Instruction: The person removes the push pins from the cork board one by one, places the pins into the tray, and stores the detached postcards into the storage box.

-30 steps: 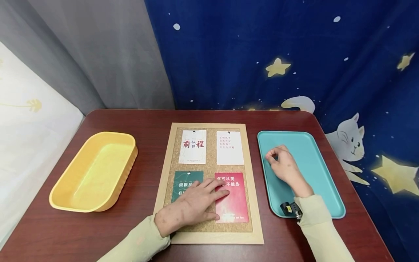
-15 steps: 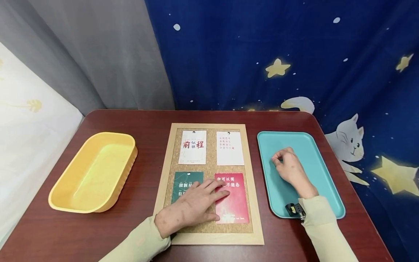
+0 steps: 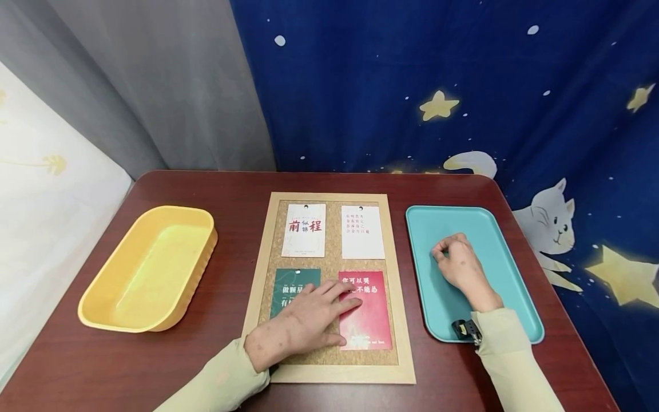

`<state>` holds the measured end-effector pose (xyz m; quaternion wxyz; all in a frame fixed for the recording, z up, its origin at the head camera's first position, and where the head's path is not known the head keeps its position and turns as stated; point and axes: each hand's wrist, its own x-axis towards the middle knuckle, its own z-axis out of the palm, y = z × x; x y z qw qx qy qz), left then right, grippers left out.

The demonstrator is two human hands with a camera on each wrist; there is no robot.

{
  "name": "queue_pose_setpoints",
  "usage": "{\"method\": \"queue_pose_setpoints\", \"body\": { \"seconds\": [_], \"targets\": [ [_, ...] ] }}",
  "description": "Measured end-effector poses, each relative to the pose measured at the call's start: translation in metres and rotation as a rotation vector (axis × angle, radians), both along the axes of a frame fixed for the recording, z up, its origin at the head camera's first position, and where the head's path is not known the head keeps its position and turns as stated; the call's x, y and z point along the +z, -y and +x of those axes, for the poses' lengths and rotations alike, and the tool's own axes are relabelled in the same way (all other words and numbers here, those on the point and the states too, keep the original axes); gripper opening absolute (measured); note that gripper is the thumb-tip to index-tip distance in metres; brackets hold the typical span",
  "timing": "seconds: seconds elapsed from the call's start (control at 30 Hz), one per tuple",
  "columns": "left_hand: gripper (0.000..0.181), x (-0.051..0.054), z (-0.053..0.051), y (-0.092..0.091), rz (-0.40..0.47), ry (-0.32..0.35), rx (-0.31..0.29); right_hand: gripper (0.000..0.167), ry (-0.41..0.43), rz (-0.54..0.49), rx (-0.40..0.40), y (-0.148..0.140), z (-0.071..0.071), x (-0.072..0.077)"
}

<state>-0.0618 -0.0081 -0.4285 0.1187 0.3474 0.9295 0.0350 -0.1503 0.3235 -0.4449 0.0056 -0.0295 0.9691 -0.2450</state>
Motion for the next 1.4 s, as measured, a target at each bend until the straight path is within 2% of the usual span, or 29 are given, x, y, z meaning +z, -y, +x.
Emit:
{"method": "queue_pose_setpoints", "body": {
  "seconds": [0.17,0.43,0.67,0.9,1.07,1.23,1.4],
  "targets": [
    [0.076,0.001,-0.001,0.0,0.005,0.0,-0.001,0.016,-0.029,0.011,-0.006,-0.001,0.0,-0.001],
    [0.076,0.002,-0.002,0.001,0.014,-0.003,-0.003,0.012,-0.021,0.02,-0.009,0.0,-0.001,-0.001],
    [0.075,0.003,-0.003,0.001,0.062,0.001,-0.005,0.01,-0.026,0.012,-0.017,0.001,0.0,0.0],
    [0.069,0.003,-0.008,-0.002,0.112,0.037,0.01,0.011,-0.031,0.018,-0.019,0.002,0.001,-0.001],
    [0.065,0.003,-0.013,-0.003,0.15,0.009,0.014,0.011,-0.02,0.017,-0.022,0.002,0.001,-0.001],
    [0.068,0.004,-0.017,-0.004,0.15,-0.012,0.072,0.012,-0.017,0.017,-0.025,0.003,0.002,-0.002],
    [0.077,0.004,-0.022,-0.006,0.143,0.011,0.164,0.013,-0.015,0.012,-0.032,0.002,0.002,-0.003]
  ]
}}
